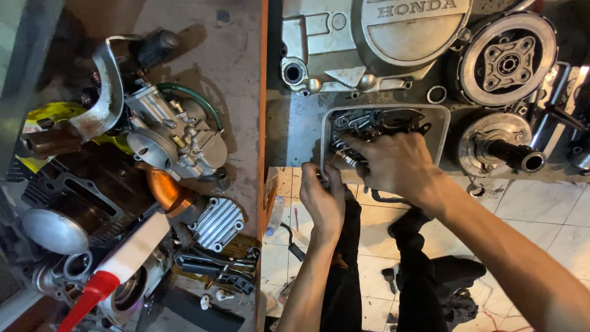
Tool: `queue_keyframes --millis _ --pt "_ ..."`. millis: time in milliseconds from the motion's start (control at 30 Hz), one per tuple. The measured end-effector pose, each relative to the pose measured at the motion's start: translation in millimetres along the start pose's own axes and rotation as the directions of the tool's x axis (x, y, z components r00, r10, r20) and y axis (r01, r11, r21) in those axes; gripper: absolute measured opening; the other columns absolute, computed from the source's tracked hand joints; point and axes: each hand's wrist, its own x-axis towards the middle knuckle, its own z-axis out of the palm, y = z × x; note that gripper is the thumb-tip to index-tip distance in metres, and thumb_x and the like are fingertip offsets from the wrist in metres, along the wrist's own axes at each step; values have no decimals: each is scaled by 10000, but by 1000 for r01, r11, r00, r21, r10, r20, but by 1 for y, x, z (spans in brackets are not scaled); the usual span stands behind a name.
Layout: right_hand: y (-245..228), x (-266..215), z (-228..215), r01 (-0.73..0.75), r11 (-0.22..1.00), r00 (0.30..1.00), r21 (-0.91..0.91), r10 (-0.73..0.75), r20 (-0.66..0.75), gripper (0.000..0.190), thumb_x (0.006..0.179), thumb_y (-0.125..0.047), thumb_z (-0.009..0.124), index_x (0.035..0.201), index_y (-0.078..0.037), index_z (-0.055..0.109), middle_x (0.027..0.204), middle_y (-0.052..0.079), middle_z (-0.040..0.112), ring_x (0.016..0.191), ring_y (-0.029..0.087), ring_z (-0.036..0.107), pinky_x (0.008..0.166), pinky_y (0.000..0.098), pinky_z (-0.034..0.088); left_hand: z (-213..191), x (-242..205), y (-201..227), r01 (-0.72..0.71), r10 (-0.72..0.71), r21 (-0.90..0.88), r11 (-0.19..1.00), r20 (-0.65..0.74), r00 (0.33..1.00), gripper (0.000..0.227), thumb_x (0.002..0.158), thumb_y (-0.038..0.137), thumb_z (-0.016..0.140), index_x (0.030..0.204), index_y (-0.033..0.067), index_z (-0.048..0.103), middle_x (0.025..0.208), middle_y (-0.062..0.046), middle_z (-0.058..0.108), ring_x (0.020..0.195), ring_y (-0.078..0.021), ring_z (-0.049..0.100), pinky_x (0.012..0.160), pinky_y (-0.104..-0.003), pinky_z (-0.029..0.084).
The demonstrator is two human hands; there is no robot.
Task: The person handles a disassembled engine block, rotating it to inspect the internal components and cylinder head. They then move to a nearby shelf to sort through a container of small metal parts, picking up and examining various bolts and screws.
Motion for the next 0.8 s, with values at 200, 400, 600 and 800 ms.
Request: queue_keyframes --millis 200,400,600,800 --pt "19 6 11 38 992 999 -120 -39 -10 351 902 -451 645 1155 -236 758 1139 138 740 1063 346 707 896 519 550 -3 1 5 36 -36 -43 998 9 999 131 987 57 639 949 -5 530 782 -176 607 664 -351 623 588 -432 488" --pt "43 -9 6 31 999 998 42 -28 -63 379 801 -281 711 1178 -244 726 1092 148 723 1000 354 719 856 484 582 -3 1 1 120 -119 -20 993 68 991 168 971 85 641 915 11 501 714 -152 593 568 -315 622 517 -431 472" --pt "63 -30 21 127 989 963 71 -105 -249 392 736 -185 744 1127 -215 739 936 137 758 828 336 752 741 463 601 -3 -4 -2 75 -75 -14 997 52 996 178 994 99 648 921 26 504 712 -157 598 586 -335 624 535 -448 468" --pt "61 -31 52 76 997 917 -22 -79 -391 329 865 -280 665 1187 -242 719 769 132 741 697 338 738 599 477 575 0 -4 -2 -10 10 35 999 1 1000 153 993 115 632 943 29 515 759 -168 626 688 -379 640 629 -485 479"
